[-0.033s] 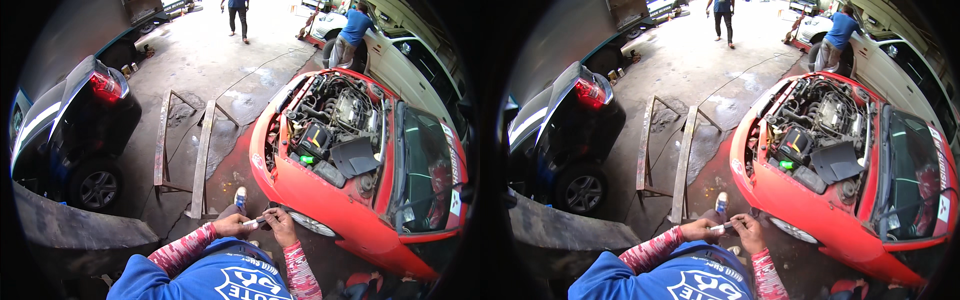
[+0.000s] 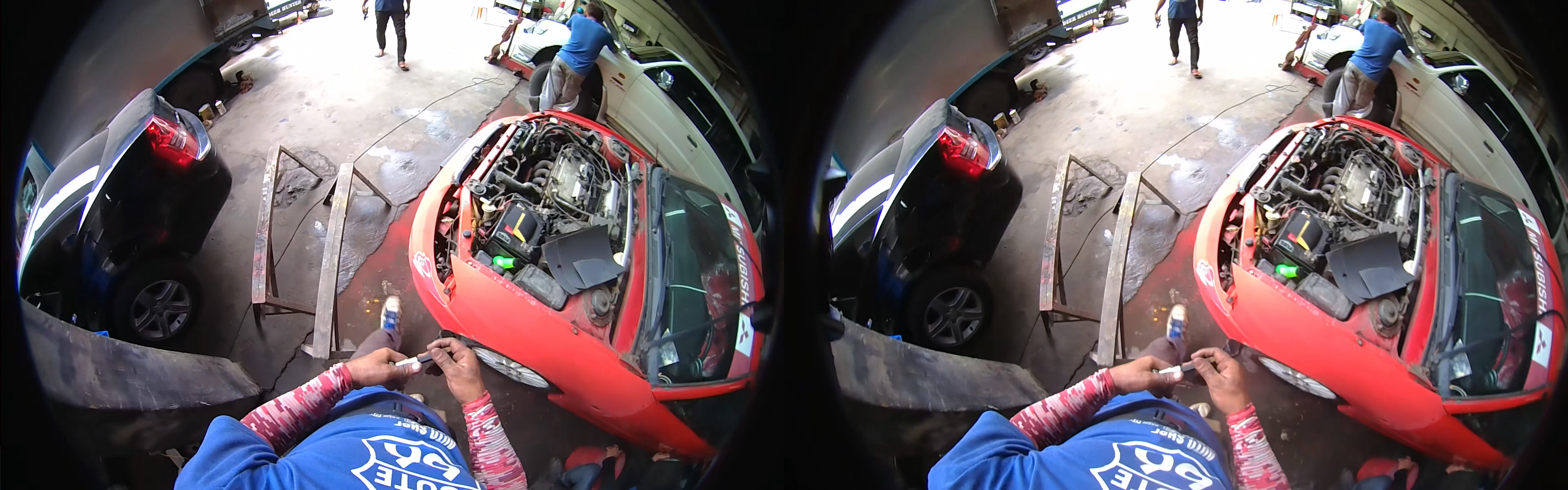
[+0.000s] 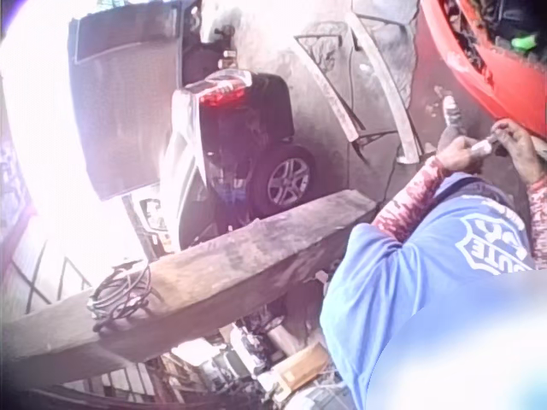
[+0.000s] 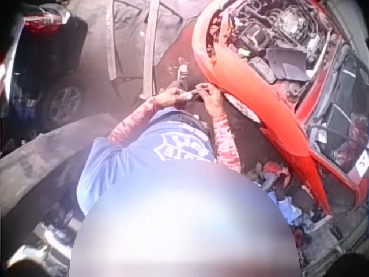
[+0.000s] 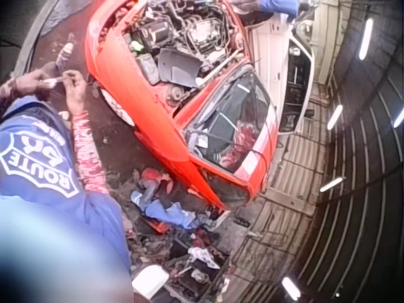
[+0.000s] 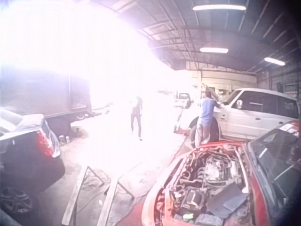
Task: The person uses a lug wrench to tighten the lug nuts on the front left wheel of a red car. They then walk to a tool rack, retrieve a cross wrench, and return to the wheel to continue tightening the lug nuts.
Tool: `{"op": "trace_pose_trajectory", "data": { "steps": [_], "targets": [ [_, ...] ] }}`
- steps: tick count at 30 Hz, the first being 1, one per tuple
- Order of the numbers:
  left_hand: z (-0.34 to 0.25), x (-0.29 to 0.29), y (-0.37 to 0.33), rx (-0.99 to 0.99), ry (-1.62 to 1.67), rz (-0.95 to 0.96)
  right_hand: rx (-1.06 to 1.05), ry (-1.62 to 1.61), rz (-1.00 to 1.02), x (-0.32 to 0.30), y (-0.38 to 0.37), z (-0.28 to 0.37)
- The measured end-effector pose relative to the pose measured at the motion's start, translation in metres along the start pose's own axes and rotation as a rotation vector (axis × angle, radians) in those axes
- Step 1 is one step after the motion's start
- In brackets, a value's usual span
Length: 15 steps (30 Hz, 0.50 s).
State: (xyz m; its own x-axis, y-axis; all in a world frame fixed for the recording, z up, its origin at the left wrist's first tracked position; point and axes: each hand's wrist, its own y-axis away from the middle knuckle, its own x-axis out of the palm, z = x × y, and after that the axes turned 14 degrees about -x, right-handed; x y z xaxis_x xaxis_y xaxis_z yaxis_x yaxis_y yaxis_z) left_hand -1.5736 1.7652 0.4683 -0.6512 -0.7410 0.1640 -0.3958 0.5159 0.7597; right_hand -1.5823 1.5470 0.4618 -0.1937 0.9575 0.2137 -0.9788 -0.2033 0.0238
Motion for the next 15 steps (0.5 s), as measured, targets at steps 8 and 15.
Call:
{"op": "trace_pose_trajectory", "data": {
  "steps": [8,15],
  "targets": [
    [-0.064,-0.179,-0.080,0.005,-0.201,-0.109,0.112,0.100,0.023,0.013,-0.197,-0.034],
    [-0.182,-0.476,-0.146,0.062,-0.101,-0.040,0.124,0.116,0.159,0.077,-0.540,-0.069]
  ]
}}
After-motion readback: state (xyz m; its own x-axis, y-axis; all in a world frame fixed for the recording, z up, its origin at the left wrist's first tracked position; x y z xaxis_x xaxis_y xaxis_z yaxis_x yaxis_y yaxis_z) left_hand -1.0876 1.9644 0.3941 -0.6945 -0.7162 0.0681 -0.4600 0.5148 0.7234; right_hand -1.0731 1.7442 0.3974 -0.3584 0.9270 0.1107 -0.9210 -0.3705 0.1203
